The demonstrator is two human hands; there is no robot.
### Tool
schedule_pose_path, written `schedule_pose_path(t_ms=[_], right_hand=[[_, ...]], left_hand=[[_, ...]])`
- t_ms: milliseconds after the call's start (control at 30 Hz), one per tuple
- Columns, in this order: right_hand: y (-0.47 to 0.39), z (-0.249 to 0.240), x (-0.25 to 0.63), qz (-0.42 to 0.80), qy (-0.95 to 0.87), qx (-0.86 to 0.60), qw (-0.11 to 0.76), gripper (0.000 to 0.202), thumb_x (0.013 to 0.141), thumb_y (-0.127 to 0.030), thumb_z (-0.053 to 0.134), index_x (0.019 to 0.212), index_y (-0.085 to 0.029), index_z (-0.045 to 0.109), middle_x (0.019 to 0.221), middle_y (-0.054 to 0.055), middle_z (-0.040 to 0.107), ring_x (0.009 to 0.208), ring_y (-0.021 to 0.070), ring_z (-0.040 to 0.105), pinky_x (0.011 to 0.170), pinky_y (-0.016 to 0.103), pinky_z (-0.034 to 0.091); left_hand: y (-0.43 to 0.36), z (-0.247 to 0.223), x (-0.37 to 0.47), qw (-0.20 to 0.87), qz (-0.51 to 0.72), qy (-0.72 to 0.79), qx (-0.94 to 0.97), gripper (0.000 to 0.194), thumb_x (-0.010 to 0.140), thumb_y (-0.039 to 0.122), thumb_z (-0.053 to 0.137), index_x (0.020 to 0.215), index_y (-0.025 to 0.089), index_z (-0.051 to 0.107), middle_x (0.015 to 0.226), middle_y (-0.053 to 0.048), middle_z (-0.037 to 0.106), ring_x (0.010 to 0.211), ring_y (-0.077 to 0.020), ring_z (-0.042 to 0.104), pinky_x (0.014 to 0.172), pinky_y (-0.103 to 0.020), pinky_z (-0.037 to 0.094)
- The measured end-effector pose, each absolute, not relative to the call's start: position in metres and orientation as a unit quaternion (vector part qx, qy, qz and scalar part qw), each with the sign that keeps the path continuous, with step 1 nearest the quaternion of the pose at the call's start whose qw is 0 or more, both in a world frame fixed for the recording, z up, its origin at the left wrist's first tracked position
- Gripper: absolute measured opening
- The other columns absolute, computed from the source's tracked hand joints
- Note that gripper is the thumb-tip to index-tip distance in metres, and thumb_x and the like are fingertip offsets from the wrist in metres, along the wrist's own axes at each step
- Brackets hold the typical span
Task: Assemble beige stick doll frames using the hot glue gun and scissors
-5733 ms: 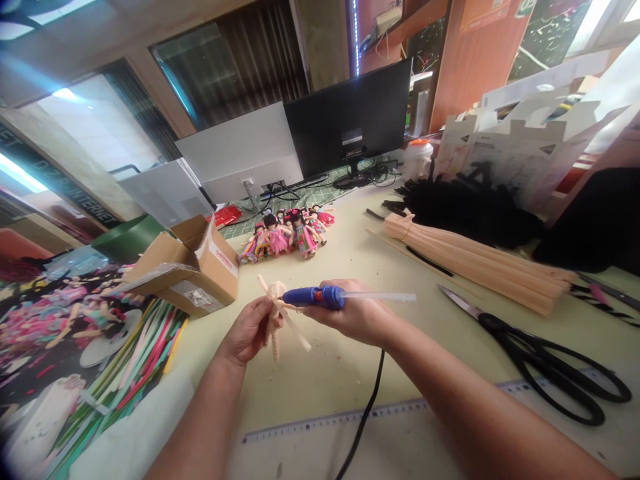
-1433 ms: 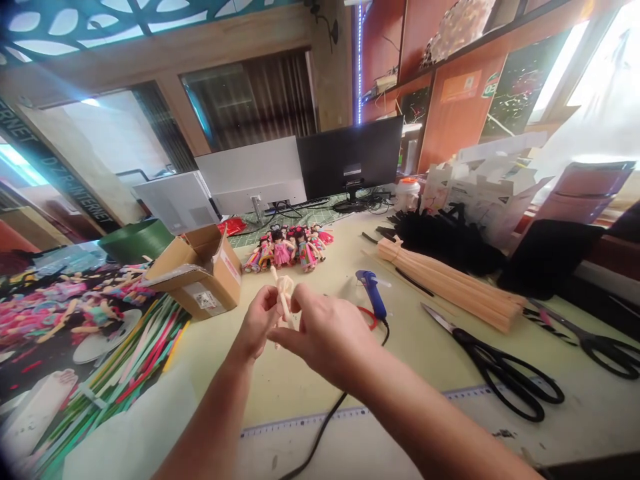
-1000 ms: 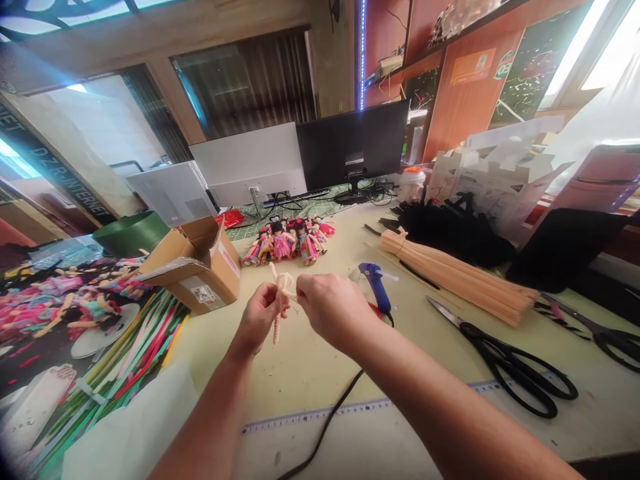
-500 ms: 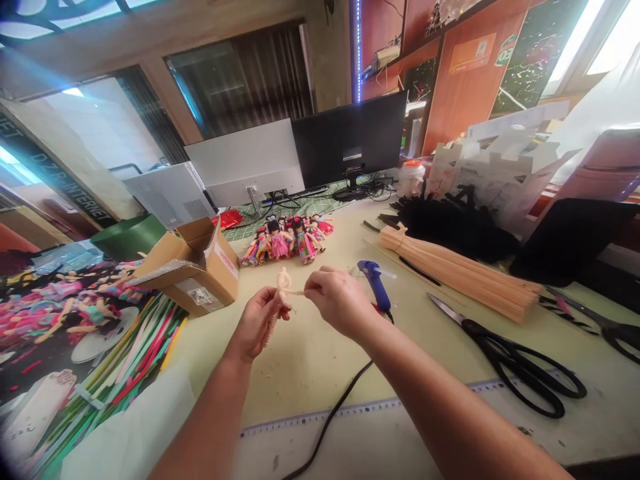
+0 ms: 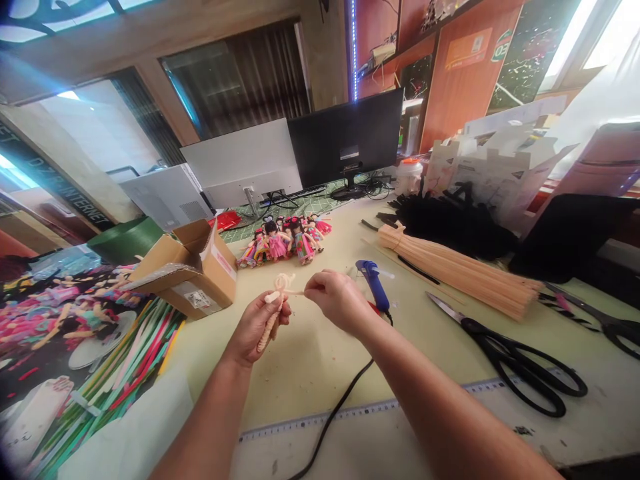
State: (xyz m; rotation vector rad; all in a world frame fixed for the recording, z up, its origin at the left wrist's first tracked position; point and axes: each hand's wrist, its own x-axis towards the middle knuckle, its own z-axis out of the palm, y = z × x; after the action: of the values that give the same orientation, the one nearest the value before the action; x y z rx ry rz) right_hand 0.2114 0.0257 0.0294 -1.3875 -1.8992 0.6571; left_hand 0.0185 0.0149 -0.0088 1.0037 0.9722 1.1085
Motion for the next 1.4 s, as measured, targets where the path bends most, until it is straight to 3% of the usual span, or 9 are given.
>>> schedule_pose_path(t_ms=[100,400,733,1233,1400], right_hand=[[0.027,0.027,0.212,0.266,-0.721,-0.539,0.344,0.013,0.078,-0.028,0.058,0.073,-0.022,0.069,0.078,-0.001,0.069,0.072,0.0138,0.059,0.067,0.025,0.04],[0.027,0.019,0.21,0.274,-0.713,-0.547,0.344,0.016,0.078,-0.032,0.057,0.073,-0.022,0.069,0.071,-0.002,0.068,0.066,0.0132,0.057,0.063,0.024,0.038],[0.029,0.013,0.211,0.281,-0.71,-0.541,0.353,0.016,0.079,-0.032,0.056,0.073,-0.021,0.068,0.07,-0.001,0.067,0.067,0.0145,0.058,0.063,0.025,0.039],[0.028,0.001,0.212,0.278,-0.714,-0.529,0.364,0.016,0.08,-0.03,0.054,0.074,-0.02,0.065,0.077,0.001,0.068,0.069,0.0149,0.059,0.063,0.026,0.041],[0.026,0.001,0.211,0.278,-0.723,-0.52,0.36,0.016,0.081,-0.029,0.054,0.074,-0.02,0.065,0.081,0.002,0.067,0.072,0.0156,0.059,0.064,0.026,0.042]], left_hand=[[0.015,-0.01,0.019,0.632,0.481,0.427,0.433,0.03,0.078,0.04,0.067,0.09,0.013,0.06,0.072,-0.002,0.062,0.057,-0.0091,0.058,0.043,-0.016,0.033],[0.013,-0.006,0.02,0.647,0.48,0.422,0.416,0.032,0.075,0.039,0.069,0.09,0.011,0.061,0.07,-0.002,0.063,0.056,-0.0097,0.059,0.045,-0.017,0.037],[0.013,-0.008,0.021,0.656,0.481,0.4,0.422,0.03,0.076,0.038,0.069,0.087,0.01,0.064,0.069,-0.004,0.065,0.059,-0.0108,0.06,0.062,-0.024,0.047],[0.017,-0.012,0.013,0.616,0.431,0.43,0.499,0.036,0.079,0.042,0.065,0.096,0.01,0.07,0.085,-0.011,0.07,0.076,-0.0185,0.064,0.079,-0.034,0.048],[0.016,-0.015,0.014,0.594,0.426,0.454,0.51,0.036,0.083,0.045,0.058,0.095,0.012,0.066,0.082,-0.008,0.067,0.08,-0.0185,0.063,0.078,-0.031,0.046]])
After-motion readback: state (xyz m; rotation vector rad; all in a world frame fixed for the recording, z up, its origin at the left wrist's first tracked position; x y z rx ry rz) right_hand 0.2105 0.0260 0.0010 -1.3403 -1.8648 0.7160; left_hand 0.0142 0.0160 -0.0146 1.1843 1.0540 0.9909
